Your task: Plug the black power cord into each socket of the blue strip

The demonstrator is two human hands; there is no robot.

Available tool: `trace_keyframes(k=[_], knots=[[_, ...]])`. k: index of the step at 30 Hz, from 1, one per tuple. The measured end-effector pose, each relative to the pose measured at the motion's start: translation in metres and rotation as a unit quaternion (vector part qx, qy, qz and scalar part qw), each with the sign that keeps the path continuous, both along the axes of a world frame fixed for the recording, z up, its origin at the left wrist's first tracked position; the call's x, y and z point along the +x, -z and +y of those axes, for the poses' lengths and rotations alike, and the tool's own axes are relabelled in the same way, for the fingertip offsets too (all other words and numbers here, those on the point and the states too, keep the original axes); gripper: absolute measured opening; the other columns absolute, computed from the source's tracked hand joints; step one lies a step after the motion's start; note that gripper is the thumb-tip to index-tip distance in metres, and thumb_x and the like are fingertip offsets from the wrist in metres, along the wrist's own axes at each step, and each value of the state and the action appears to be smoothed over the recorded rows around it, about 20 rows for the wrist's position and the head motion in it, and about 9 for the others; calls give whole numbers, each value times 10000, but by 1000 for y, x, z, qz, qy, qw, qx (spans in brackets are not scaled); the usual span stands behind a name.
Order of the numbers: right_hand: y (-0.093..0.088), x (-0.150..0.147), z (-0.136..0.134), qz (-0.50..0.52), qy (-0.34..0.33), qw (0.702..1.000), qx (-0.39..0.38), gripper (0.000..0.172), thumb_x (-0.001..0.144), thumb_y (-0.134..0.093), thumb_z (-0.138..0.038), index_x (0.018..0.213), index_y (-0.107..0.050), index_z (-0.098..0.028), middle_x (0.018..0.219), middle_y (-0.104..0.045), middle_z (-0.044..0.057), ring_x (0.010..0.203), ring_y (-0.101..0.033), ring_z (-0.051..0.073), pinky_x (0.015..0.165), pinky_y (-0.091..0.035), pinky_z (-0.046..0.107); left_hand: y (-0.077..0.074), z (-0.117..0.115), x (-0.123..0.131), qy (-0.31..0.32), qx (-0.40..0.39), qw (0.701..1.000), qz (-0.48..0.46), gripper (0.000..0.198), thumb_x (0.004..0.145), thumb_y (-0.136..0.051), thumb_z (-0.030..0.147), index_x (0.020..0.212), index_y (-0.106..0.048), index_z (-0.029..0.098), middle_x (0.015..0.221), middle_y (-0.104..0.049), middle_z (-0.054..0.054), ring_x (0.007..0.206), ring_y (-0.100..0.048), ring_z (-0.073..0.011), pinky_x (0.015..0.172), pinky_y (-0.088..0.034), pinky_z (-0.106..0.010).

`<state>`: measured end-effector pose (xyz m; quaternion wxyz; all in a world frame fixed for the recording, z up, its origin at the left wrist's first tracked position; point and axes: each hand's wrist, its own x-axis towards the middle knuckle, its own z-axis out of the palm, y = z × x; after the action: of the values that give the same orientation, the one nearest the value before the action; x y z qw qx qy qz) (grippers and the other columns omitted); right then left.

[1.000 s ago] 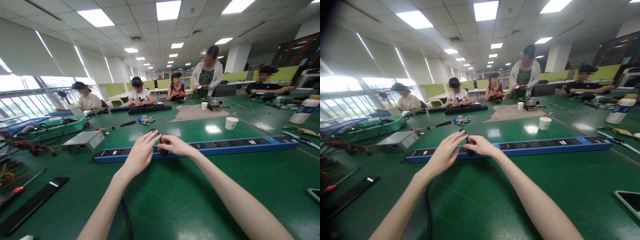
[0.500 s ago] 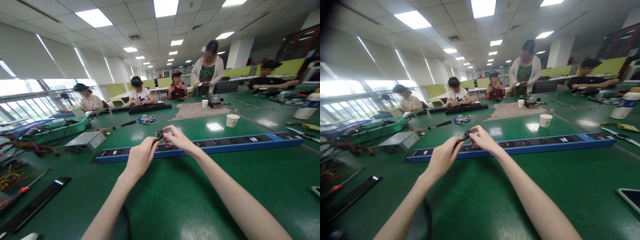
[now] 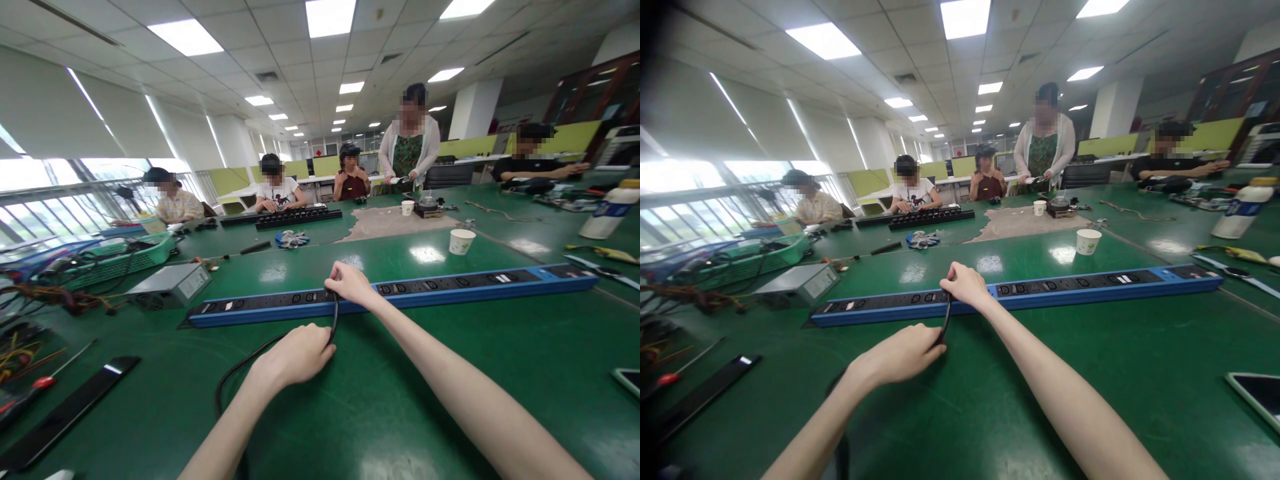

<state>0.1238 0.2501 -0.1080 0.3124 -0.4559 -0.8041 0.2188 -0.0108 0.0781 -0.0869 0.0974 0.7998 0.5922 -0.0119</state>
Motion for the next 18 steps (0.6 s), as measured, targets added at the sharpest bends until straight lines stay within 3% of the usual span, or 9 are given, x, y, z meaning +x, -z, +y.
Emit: trace_keyframes(k=[8, 13, 18], knots=[[-8, -30, 1, -149, -12, 989, 8, 214, 818, -666, -426, 921, -647, -240, 943, -735, 65, 881, -669, 226, 697, -374, 279, 0, 4, 0, -11, 0, 999, -30, 309, 955, -485, 457, 957, -677, 216, 979, -757, -150, 889, -740, -308, 739, -526, -382], [-6, -36, -27, -203, 6, 976, 76, 268, 885, -603, -406, 1091, -611, -234, 1025, -737, 95, 959, -690, 247, 785, -433, 312, -8, 3, -3, -49, 7, 999, -1, 515, 979, -361, 607, 934, -691, 213, 968, -763, -128, 857, -740, -304, 717, -518, -376], [1, -40, -48, -229, 19, 967, 109, 280, 933, -528, -334, 1191, -535, -225, 1002, -739, 95, 956, -703, 242, 828, -446, 333, -9, 6, -6, -80, 22, 996, 38, 615, 991, -281, 636, 940, -709, 198, 985, -765, -139, 889, -740, -313, 733, -513, -378]])
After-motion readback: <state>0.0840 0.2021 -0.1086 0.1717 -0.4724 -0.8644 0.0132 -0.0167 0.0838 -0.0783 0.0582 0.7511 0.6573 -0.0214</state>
